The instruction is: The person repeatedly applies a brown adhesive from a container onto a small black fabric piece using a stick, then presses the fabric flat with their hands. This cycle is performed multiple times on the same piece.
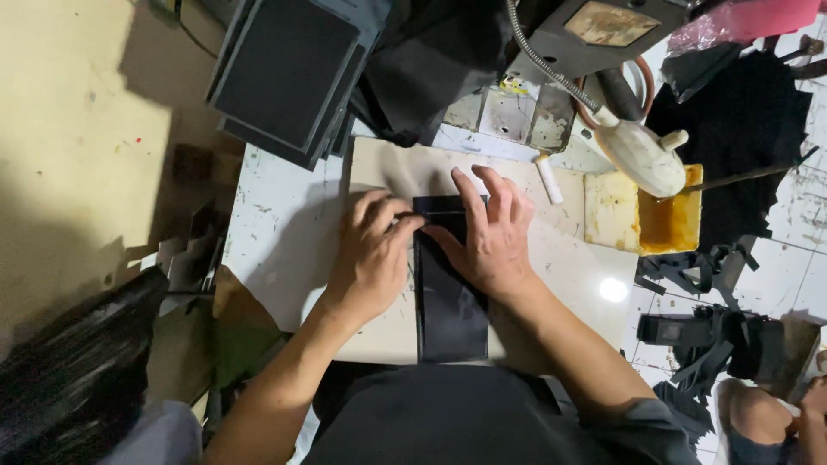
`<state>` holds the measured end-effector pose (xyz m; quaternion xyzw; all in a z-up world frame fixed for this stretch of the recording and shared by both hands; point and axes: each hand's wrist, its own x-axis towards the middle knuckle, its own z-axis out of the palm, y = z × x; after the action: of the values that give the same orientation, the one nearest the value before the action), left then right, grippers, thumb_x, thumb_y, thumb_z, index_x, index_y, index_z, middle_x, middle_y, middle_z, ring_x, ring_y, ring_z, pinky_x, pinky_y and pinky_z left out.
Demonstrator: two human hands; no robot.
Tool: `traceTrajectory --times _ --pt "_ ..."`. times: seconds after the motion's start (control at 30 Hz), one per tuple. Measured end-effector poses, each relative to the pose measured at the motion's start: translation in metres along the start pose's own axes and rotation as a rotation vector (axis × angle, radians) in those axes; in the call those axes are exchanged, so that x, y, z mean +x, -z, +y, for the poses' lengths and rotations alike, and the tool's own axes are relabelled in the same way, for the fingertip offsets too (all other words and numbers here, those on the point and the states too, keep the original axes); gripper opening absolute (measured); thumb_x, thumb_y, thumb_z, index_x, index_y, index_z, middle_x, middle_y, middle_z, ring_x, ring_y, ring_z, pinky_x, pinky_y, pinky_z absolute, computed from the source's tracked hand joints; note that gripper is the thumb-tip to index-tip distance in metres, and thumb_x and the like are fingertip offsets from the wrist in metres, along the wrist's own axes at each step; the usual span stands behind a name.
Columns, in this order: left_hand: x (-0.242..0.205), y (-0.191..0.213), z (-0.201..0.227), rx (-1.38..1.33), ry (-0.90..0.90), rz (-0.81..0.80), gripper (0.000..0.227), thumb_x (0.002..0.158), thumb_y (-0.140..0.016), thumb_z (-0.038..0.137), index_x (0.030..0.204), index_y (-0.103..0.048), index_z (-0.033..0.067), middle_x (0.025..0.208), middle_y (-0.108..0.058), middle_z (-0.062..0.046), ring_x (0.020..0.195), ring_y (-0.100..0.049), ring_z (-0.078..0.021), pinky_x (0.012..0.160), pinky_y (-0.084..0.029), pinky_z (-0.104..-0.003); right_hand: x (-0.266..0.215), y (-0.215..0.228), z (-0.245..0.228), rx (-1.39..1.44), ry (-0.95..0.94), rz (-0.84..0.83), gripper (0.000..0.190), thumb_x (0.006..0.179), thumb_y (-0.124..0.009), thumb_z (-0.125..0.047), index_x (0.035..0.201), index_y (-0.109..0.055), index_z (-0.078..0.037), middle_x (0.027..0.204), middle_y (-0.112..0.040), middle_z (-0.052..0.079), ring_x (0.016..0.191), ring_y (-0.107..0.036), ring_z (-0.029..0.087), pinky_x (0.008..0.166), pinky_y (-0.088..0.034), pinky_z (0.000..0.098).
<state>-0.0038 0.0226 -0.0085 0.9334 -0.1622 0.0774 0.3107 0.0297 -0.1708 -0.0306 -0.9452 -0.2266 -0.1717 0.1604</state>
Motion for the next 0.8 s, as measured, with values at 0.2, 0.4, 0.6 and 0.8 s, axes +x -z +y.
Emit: traceTrajectory --times 0.2,0.4,0.6,0.8 --pt "-0.007 -0.013 -0.008 0.052 0.012 0.008 0.035 0.083 -0.063 0.001 0.111 -0.074 0.0176 0.115 -0.062 -0.003 0.125 -0.051 -0.0323 0.097 -0.043 -0.048 -0.040 0.012 -0.034 0.012 -0.001 -0.079 0.105 0.066 -0.087 -0.065 0.152 -0.050 -0.018 0.147 -0.045 0.014 0.128 -0.043 0.036 0.101 -0.036 0.0477" --pt "-0.011 -0.002 0.033 0.166 -0.095 0.094 0.044 0.092 -0.056 0.003 0.135 -0.061 -0.0004 0.136 -0.058 -0.025 0.134 -0.051 -0.0432 0.110 -0.041 -0.052 -0.022 0.029 0.003 0.180 -0.164 -0.061 0.096 0.079 -0.089 -0.033 0.158 -0.039 -0.015 0.147 -0.044 0.017 0.132 -0.045 0.040 0.108 -0.035 0.0509" --pt "-0.051 -0.030 0.070 0.002 -0.293 -0.085 0.041 0.100 -0.057 0.024 0.129 -0.059 -0.0063 0.137 -0.057 -0.029 0.140 -0.047 -0.0450 0.123 -0.028 -0.054 0.009 0.027 0.021 0.153 -0.128 -0.175 0.099 0.074 -0.091 -0.021 0.157 -0.038 -0.013 0.151 -0.039 0.026 0.133 -0.046 0.051 0.113 -0.033 0.0635" --pt "-0.063 0.014 0.083 -0.203 -0.326 -0.208 0.042 0.099 -0.062 0.014 0.131 -0.058 -0.0128 0.134 -0.062 -0.028 0.132 -0.056 -0.0405 0.113 -0.044 -0.045 0.066 0.066 -0.013 0.120 0.099 -0.122 0.067 0.093 -0.072 -0.015 0.151 -0.041 -0.002 0.158 -0.029 0.031 0.149 -0.028 0.053 0.121 -0.032 0.0599"
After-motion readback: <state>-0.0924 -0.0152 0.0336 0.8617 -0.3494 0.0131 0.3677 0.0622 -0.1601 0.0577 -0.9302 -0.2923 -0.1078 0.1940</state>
